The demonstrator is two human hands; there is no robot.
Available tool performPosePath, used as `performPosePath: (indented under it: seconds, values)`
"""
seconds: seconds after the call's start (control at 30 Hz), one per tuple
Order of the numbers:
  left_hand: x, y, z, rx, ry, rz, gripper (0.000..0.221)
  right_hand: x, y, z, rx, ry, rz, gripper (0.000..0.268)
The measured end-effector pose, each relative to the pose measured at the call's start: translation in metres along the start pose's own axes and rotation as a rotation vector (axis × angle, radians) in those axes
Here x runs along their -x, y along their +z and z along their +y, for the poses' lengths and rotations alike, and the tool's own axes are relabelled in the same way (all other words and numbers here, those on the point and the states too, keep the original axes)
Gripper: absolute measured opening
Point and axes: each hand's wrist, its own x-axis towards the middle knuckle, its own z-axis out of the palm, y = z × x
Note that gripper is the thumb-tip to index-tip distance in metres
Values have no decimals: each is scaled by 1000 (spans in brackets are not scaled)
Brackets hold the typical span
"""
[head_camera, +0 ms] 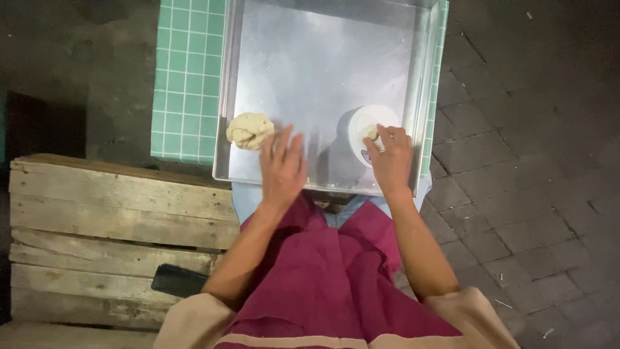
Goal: Portioning and shaping small pieces of dough using a digital scale and a metal tray
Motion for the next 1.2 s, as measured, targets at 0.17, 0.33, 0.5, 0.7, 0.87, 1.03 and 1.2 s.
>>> performPosePath:
  seconds: [0.17,0.33,0.5,0.7,0.87,1.03,1.2]
  values:
    - [18,16,32,375,-116,23,40,1,11,-1,-136,181,-78,29]
    - [2,4,66,959,-723,-375,54,16,-17,-56,-293,208,-252,19]
    - [15,17,58,1193,-1316,-428,25,23,-48,-92,-587,247,-391,21]
    - [39,-11,19,1447,-1236,-851,12,23,-65,-100,-1332,423,-602,47]
    - [6,-33,25,1388,-1239,-857,20,31,-37,-86,-1263,297,-496,32]
    - [-4,-42,48,1289,-1216,-562,21,23,-56,-108,-894,229,-275,25]
    - [34,-3,36,1477,-1421,-314,20,24,-61,-105,-1113,409,-346,15]
